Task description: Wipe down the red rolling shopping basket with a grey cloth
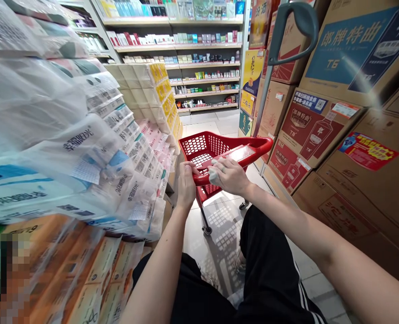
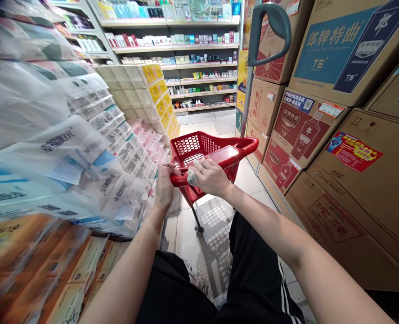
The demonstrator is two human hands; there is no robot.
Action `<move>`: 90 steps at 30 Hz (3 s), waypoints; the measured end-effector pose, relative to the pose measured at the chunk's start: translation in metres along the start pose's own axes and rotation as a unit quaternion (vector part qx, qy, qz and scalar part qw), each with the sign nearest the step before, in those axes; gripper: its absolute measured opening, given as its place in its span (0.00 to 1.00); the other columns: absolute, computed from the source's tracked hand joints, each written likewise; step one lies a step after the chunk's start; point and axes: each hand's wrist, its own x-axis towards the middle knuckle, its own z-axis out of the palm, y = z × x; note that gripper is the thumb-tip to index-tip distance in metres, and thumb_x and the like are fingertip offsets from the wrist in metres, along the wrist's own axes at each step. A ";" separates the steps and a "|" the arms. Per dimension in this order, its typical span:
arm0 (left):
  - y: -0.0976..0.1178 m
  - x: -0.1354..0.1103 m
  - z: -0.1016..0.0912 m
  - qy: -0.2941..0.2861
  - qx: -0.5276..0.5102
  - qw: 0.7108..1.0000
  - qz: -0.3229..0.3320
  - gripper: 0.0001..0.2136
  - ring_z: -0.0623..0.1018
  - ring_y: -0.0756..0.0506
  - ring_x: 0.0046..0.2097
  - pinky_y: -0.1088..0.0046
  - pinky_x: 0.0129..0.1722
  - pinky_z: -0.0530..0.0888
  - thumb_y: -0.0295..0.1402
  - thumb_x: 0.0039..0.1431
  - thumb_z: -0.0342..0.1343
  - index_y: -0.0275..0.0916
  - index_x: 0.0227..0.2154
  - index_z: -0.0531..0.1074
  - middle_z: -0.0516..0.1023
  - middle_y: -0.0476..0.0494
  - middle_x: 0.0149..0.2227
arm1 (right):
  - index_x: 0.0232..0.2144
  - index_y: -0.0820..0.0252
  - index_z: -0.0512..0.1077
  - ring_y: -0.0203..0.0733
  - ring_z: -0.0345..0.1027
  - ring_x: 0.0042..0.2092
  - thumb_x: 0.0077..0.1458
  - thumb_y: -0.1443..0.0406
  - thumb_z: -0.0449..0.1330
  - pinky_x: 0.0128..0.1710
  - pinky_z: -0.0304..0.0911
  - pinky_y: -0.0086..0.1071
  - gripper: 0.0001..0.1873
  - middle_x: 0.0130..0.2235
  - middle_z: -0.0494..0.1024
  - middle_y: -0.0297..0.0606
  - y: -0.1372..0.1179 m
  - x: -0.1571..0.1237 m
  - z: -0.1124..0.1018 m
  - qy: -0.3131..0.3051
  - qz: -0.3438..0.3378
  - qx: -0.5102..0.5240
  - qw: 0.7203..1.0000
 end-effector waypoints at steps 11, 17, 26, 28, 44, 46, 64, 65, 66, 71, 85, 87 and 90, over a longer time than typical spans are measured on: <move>0.004 -0.012 0.011 0.021 -0.124 0.992 0.015 0.18 0.71 0.50 0.43 0.71 0.48 0.68 0.47 0.64 0.34 0.42 0.45 0.62 0.70 0.45 0.41 | 0.39 0.65 0.73 0.46 0.64 0.46 0.61 0.60 0.45 0.50 0.51 0.42 0.20 0.39 0.76 0.46 -0.036 0.013 -0.012 -0.010 0.057 0.035 0.998; -0.002 -0.011 0.008 0.008 -0.212 0.977 -0.008 0.22 0.73 0.50 0.43 0.69 0.48 0.69 0.49 0.63 0.33 0.44 0.52 0.58 0.72 0.44 0.42 | 0.43 0.66 0.71 0.47 0.64 0.47 0.62 0.61 0.43 0.51 0.51 0.43 0.21 0.42 0.76 0.47 -0.045 0.011 -0.010 -0.002 0.037 0.023 0.999; -0.007 -0.009 0.003 -0.029 -0.281 0.959 -0.028 0.25 0.71 0.48 0.50 0.65 0.54 0.66 0.52 0.62 0.30 0.43 0.52 0.59 0.72 0.42 0.49 | 0.30 0.65 0.73 0.41 0.69 0.31 0.62 0.62 0.37 0.32 0.51 0.33 0.25 0.29 0.78 0.44 -0.034 0.046 -0.022 -0.157 0.009 0.023 0.987; -0.017 -0.007 -0.002 -0.035 -0.273 0.961 -0.026 0.24 0.71 0.47 0.52 0.64 0.55 0.64 0.51 0.63 0.30 0.42 0.51 0.60 0.72 0.41 0.49 | 0.30 0.65 0.72 0.40 0.68 0.30 0.62 0.63 0.38 0.32 0.50 0.32 0.25 0.29 0.77 0.43 -0.030 0.037 -0.023 -0.132 -0.026 0.021 0.991; -0.040 -0.007 0.014 -0.136 0.173 0.975 0.024 0.20 0.66 0.44 0.53 0.50 0.60 0.50 0.40 0.65 0.30 0.43 0.41 0.68 0.71 0.42 0.47 | 0.49 0.67 0.65 0.47 0.62 0.46 0.61 0.68 0.45 0.53 0.48 0.49 0.17 0.44 0.72 0.49 -0.058 -0.031 -0.031 -0.014 0.114 -0.087 0.990; -0.040 -0.007 0.015 -0.142 0.175 0.974 0.022 0.19 0.66 0.44 0.53 0.50 0.59 0.51 0.40 0.65 0.31 0.43 0.40 0.68 0.71 0.43 0.46 | 0.52 0.69 0.62 0.48 0.63 0.46 0.59 0.72 0.44 0.52 0.50 0.50 0.19 0.46 0.71 0.53 -0.075 -0.027 -0.025 -0.020 0.139 -0.116 0.983; -0.041 -0.005 0.035 -0.168 0.221 0.952 0.125 0.15 0.66 0.44 0.46 0.60 0.53 0.60 0.38 0.65 0.33 0.42 0.37 0.65 0.68 0.42 0.40 | 0.37 0.64 0.70 0.47 0.69 0.40 0.59 0.69 0.45 0.46 0.54 0.43 0.14 0.36 0.77 0.47 -0.023 -0.015 -0.045 -0.153 0.125 -0.078 0.977; -0.040 -0.005 0.037 -0.169 0.224 0.952 0.126 0.15 0.66 0.44 0.46 0.60 0.53 0.60 0.38 0.65 0.33 0.42 0.37 0.65 0.68 0.42 0.39 | 0.38 0.63 0.70 0.48 0.67 0.42 0.60 0.68 0.45 0.49 0.51 0.45 0.14 0.38 0.76 0.46 -0.022 -0.021 -0.047 -0.130 0.119 -0.089 0.980; -0.038 -0.006 0.038 -0.169 0.225 0.951 0.127 0.15 0.66 0.44 0.46 0.60 0.53 0.60 0.38 0.65 0.33 0.42 0.37 0.65 0.68 0.42 0.40 | 0.39 0.63 0.70 0.49 0.66 0.44 0.60 0.67 0.45 0.51 0.48 0.47 0.14 0.39 0.76 0.46 -0.020 -0.026 -0.049 -0.114 0.119 -0.100 0.981; -0.031 -0.007 0.044 -0.202 0.202 0.949 0.136 0.15 0.66 0.45 0.49 0.62 0.54 0.59 0.39 0.65 0.34 0.43 0.43 0.65 0.69 0.44 0.44 | 0.36 0.66 0.71 0.46 0.69 0.38 0.61 0.67 0.44 0.48 0.50 0.44 0.16 0.33 0.77 0.49 0.004 -0.026 -0.050 -0.166 0.157 -0.119 0.966; -0.031 0.002 0.053 -0.223 0.199 0.943 0.147 0.16 0.67 0.45 0.49 0.63 0.53 0.60 0.39 0.64 0.38 0.46 0.48 0.68 0.72 0.46 0.46 | 0.55 0.75 0.59 0.51 0.62 0.45 0.60 0.72 0.41 0.48 0.49 0.46 0.21 0.48 0.70 0.57 -0.007 -0.038 -0.014 -0.111 0.135 -0.144 0.974; -0.033 0.006 0.053 -0.231 0.192 0.942 0.149 0.16 0.68 0.45 0.48 0.63 0.52 0.61 0.39 0.64 0.38 0.46 0.46 0.69 0.73 0.46 0.44 | 0.49 0.74 0.64 0.50 0.63 0.42 0.60 0.73 0.40 0.43 0.52 0.43 0.20 0.43 0.72 0.57 -0.001 -0.032 -0.015 -0.139 0.128 -0.141 0.972; -0.035 0.010 0.053 -0.241 0.190 0.940 0.152 0.15 0.67 0.45 0.46 0.64 0.52 0.61 0.39 0.64 0.38 0.45 0.43 0.69 0.73 0.46 0.42 | 0.38 0.70 0.69 0.48 0.66 0.37 0.59 0.74 0.40 0.38 0.54 0.40 0.17 0.37 0.74 0.54 0.011 -0.017 -0.021 -0.187 0.106 -0.125 0.969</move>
